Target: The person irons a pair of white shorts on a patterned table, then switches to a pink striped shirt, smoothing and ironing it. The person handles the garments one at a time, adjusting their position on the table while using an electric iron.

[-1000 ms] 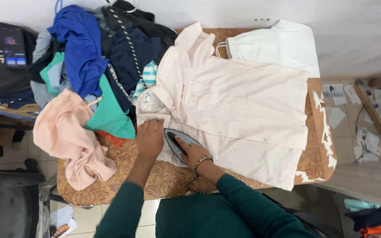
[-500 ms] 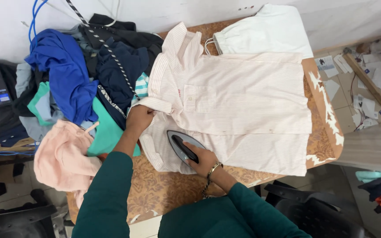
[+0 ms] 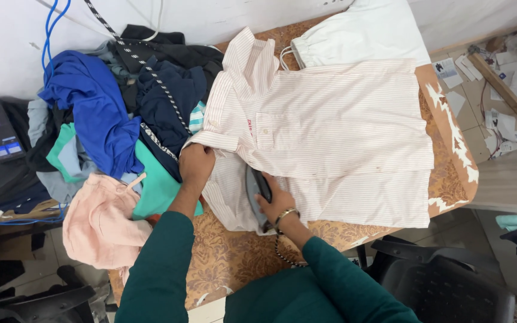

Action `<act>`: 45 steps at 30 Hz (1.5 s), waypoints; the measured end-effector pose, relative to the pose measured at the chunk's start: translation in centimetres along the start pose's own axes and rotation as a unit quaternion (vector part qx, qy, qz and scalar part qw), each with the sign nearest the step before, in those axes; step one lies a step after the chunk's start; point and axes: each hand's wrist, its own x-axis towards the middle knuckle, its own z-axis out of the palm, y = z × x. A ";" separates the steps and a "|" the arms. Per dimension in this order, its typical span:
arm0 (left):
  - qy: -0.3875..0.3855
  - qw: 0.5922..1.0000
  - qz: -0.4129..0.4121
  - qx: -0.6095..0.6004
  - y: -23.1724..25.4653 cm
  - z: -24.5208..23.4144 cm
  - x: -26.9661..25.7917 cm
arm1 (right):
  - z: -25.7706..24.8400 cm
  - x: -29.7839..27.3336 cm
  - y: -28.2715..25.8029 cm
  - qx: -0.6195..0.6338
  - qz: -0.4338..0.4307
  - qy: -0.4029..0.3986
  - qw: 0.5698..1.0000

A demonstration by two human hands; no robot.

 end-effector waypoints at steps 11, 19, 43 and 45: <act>0.153 0.948 0.241 0.142 3.8 0.6 -7.6 | -1.0 0.5 0.9 -0.108 -0.057 -0.066 0.990; -0.034 0.981 0.142 0.127 -0.6 7.4 -14.8 | -1.3 3.2 -1.7 -0.187 -0.076 -0.108 0.973; -0.218 0.937 -0.016 0.272 5.5 10.7 -12.5 | -8.3 -0.5 6.9 -0.127 0.019 -0.031 0.991; -0.265 0.925 -0.053 0.268 5.4 10.4 -12.0 | -9.3 -0.6 8.3 -0.131 0.017 -0.010 0.991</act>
